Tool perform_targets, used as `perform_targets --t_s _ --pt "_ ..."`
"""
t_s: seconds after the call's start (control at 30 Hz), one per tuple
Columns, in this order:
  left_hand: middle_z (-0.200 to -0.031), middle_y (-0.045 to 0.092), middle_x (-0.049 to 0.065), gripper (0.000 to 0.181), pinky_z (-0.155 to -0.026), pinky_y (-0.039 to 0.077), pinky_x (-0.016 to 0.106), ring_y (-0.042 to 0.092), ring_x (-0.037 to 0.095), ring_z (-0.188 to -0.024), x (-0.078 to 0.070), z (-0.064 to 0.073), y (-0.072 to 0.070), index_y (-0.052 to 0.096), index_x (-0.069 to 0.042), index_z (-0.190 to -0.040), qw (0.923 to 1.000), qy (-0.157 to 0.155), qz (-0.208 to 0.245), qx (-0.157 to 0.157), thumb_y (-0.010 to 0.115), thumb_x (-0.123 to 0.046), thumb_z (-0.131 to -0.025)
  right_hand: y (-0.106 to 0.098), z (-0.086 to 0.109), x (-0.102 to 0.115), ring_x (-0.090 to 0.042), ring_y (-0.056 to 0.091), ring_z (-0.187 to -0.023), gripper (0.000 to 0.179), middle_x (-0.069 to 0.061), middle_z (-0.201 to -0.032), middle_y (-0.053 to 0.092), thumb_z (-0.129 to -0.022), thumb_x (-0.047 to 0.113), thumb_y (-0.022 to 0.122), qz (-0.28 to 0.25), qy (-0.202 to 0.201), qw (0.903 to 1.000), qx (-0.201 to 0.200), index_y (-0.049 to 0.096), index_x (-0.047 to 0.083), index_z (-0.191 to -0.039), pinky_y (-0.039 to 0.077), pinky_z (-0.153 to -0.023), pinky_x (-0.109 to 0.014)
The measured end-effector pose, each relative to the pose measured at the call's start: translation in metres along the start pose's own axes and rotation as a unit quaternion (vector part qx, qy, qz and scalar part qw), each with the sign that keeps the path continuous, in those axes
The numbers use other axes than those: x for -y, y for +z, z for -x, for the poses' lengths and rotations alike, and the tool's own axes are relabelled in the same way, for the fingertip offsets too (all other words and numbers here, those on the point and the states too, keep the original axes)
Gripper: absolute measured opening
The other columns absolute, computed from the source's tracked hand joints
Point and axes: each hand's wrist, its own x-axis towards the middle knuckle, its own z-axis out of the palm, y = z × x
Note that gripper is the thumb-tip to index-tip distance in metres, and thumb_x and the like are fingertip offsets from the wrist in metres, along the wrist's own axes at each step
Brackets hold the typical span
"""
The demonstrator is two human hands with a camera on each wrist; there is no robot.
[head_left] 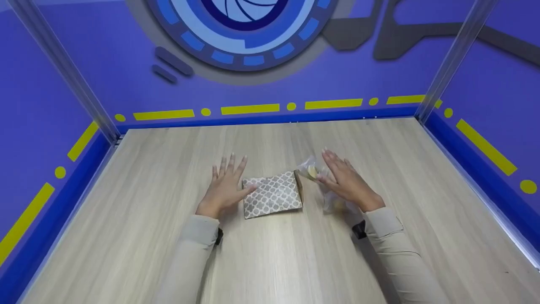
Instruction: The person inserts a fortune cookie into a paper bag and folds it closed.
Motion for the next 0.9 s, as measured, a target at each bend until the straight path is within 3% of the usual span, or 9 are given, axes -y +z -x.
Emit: perform_targets --t_s 0.27,0.53,0.73,0.9 --pt "-0.151 -0.007 0.001 0.081 -0.110 -0.001 0.045 -0.006 0.019 -0.138 -0.010 -0.011 0.011 -0.002 -0.032 -0.144 0.9958 0.054 0.023 0.070 0.041 -0.065 -0.083 0.007 -0.004 0.010 -0.025 0.016 -0.137 0.071 -0.006 -0.150 0.015 -0.090 0.050 0.043 -0.037 -0.027 0.9965 0.071 0.014 0.016 -0.146 0.007 -0.110 -0.047" --pt "-0.152 0.006 0.002 0.083 -0.110 0.009 0.048 0.006 0.021 -0.139 -0.028 -0.020 0.017 0.007 -0.024 -0.146 0.9894 0.101 0.002 0.105 0.040 -0.066 -0.082 0.017 -0.005 0.022 -0.026 0.017 -0.137 0.066 -0.004 -0.150 0.016 -0.092 0.047 0.041 -0.021 -0.056 0.9914 0.116 0.018 0.016 -0.145 0.011 -0.108 -0.052" --pt "-0.151 0.012 0.005 0.084 -0.109 0.011 0.049 0.010 0.023 -0.138 -0.042 -0.026 0.023 0.009 -0.022 -0.146 0.9843 0.117 -0.022 0.130 0.036 -0.068 -0.082 0.023 -0.007 0.026 -0.029 0.019 -0.136 0.062 -0.006 -0.150 0.019 -0.093 0.044 0.042 -0.022 -0.064 0.9891 0.131 0.021 0.017 -0.145 0.015 -0.107 -0.053" --pt "-0.151 0.011 0.003 0.081 -0.109 0.010 0.049 0.009 0.022 -0.138 -0.051 -0.030 0.028 0.011 -0.023 -0.146 0.9814 0.109 -0.034 0.155 0.037 -0.066 -0.083 0.027 -0.010 0.028 -0.031 0.019 -0.135 0.060 -0.011 -0.149 0.019 -0.093 0.039 0.044 -0.027 -0.065 0.9862 0.150 0.022 0.015 -0.144 0.017 -0.106 -0.052"
